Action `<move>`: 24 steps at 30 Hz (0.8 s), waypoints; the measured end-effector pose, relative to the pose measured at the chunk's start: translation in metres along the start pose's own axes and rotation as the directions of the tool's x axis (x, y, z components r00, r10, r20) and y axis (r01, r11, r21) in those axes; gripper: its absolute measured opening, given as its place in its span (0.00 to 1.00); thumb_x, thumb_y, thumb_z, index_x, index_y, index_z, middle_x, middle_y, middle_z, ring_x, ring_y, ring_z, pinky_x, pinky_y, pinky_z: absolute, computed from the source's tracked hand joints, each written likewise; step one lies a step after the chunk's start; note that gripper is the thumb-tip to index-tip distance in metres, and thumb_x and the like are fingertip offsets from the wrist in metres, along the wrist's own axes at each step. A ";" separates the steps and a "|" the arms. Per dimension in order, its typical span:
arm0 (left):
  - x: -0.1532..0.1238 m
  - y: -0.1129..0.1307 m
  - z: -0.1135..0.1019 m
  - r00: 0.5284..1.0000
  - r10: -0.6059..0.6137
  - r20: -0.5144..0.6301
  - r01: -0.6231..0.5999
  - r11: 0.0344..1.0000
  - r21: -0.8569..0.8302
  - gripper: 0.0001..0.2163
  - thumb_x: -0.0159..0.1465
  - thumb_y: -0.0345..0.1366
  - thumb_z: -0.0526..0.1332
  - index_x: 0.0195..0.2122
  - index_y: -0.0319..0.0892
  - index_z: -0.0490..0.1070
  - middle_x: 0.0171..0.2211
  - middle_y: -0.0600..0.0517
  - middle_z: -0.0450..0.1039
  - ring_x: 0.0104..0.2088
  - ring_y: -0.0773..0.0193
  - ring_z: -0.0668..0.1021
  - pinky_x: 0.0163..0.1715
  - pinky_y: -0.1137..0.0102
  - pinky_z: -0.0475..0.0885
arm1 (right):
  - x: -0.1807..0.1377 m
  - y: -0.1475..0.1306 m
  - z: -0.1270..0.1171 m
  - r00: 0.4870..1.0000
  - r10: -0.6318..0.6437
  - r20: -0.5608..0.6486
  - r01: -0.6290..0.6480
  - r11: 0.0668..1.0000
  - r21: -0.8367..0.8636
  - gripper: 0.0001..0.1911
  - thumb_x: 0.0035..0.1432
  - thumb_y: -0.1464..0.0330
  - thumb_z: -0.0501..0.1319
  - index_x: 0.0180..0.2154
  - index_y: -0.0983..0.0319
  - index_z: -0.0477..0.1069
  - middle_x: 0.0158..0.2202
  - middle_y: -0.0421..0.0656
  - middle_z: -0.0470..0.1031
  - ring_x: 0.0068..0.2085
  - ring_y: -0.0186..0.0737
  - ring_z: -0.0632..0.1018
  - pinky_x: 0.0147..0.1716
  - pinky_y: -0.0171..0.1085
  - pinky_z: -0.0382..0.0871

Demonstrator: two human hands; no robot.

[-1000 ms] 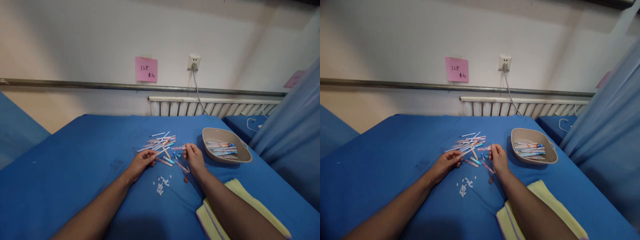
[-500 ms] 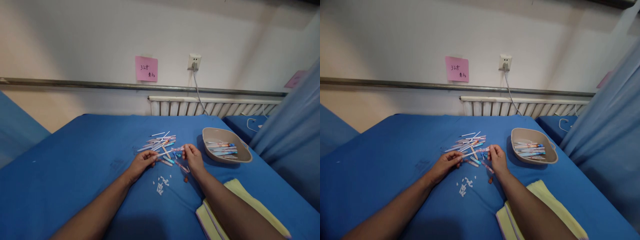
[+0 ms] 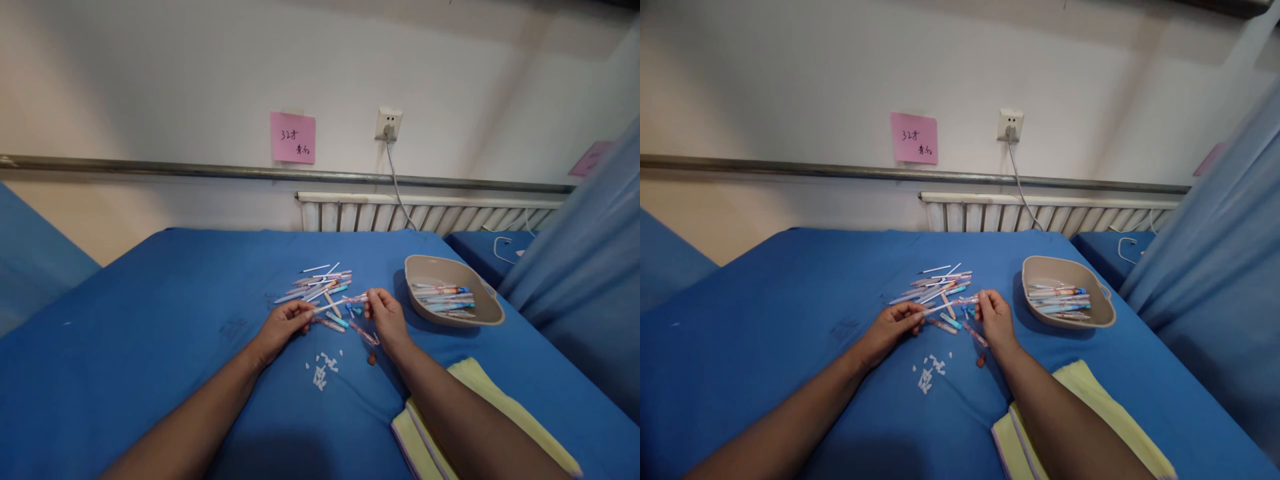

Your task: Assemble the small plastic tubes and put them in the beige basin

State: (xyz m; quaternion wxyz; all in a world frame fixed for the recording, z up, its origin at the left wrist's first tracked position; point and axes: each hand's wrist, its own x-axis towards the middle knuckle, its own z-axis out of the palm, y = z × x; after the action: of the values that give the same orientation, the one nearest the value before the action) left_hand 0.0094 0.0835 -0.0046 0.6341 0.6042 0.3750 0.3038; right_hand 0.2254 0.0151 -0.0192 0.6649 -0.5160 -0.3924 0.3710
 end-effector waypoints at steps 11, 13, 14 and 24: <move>-0.004 0.003 0.003 1.000 0.003 0.009 -0.004 0.997 0.078 0.12 0.54 0.42 0.64 0.34 0.38 0.74 0.24 0.55 0.70 0.23 0.71 0.69 0.24 0.76 0.63 | -0.009 0.012 0.012 0.978 0.062 0.199 -0.048 0.996 -0.074 0.14 0.50 0.57 0.62 0.30 0.62 0.68 0.19 0.35 0.68 0.20 0.31 0.67 0.21 0.30 0.59; -0.004 0.004 0.004 1.000 0.006 -0.004 -0.006 0.996 0.084 0.13 0.53 0.43 0.64 0.34 0.38 0.74 0.24 0.55 0.70 0.22 0.71 0.69 0.24 0.76 0.62 | -0.010 0.013 0.013 0.976 0.054 0.212 -0.035 0.995 -0.093 0.14 0.49 0.58 0.63 0.30 0.62 0.69 0.20 0.36 0.69 0.21 0.31 0.68 0.22 0.31 0.61; -0.004 0.005 0.004 1.000 0.008 -0.008 -0.007 0.996 0.088 0.13 0.53 0.43 0.64 0.33 0.38 0.74 0.24 0.54 0.70 0.22 0.71 0.68 0.23 0.75 0.62 | -0.011 0.014 0.013 0.975 0.053 0.216 -0.032 0.995 -0.098 0.13 0.48 0.58 0.63 0.30 0.62 0.69 0.20 0.36 0.69 0.21 0.31 0.68 0.22 0.31 0.61; -0.008 0.007 0.007 0.996 0.087 -0.023 -0.082 0.983 0.162 0.10 0.52 0.40 0.66 0.32 0.40 0.75 0.26 0.53 0.74 0.24 0.68 0.71 0.26 0.74 0.64 | -0.008 0.019 0.011 0.971 0.095 0.218 -0.077 0.993 -0.088 0.14 0.48 0.57 0.63 0.28 0.61 0.69 0.20 0.36 0.69 0.20 0.32 0.68 0.22 0.31 0.62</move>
State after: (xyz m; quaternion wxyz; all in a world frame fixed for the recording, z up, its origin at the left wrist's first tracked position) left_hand 0.0117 0.0740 0.0033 0.5641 0.6640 0.3818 0.3084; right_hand 0.2101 0.0164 -0.0375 0.5792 -0.5138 -0.4560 0.4389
